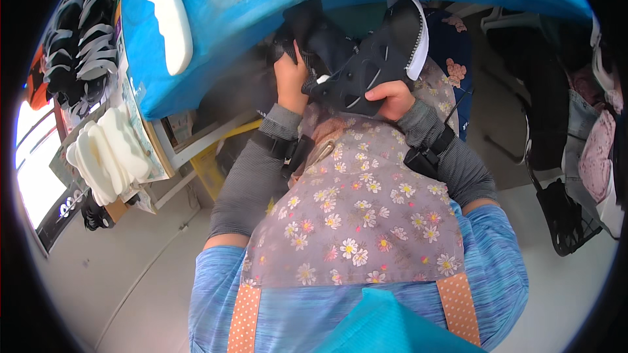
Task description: The person holds a shoe upper and inserts a white foam padding piece into the heel area, using their fingers to push and tuck the padding into the lining of the shoe.
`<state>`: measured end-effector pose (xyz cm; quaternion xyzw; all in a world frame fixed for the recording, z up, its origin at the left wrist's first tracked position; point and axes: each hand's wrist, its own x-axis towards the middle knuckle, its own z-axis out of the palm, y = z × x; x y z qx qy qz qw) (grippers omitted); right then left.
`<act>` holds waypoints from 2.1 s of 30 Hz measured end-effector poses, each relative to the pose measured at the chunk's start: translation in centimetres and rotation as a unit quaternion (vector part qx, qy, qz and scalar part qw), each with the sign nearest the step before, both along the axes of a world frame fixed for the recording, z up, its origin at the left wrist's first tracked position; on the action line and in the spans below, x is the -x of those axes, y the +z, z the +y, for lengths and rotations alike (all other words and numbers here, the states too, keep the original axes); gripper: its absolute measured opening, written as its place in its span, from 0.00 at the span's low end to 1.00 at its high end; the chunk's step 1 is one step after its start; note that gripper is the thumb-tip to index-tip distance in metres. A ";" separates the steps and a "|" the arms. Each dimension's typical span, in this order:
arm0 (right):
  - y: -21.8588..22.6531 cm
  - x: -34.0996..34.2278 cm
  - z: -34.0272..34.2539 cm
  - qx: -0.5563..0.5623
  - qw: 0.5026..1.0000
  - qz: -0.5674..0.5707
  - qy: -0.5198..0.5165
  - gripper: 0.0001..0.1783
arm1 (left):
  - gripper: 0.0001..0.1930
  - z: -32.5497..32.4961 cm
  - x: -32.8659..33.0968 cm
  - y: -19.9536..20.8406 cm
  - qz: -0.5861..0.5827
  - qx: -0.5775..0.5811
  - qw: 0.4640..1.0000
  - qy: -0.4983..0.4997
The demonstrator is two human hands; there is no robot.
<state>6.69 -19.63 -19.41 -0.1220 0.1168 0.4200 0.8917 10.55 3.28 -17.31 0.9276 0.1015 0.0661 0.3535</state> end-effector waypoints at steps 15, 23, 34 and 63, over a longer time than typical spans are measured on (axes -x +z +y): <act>0.7 0.4 -0.2 0.017 0.999 -0.022 0.022 0.23 | 0.18 -0.3 0.5 3.0 -0.013 -0.006 1.000 -0.003; 3.9 -0.3 -2.0 -0.042 0.996 0.000 -0.082 0.26 | 0.19 0.4 1.5 12.8 0.171 0.482 0.859 0.030; 3.5 0.8 -0.5 0.100 0.985 -0.113 -0.083 0.31 | 0.22 -0.6 2.0 12.9 0.163 0.571 0.800 0.088; 2.5 0.8 0.3 0.034 0.995 0.013 -0.090 0.24 | 0.13 1.9 6.4 14.1 0.188 0.203 0.959 -0.066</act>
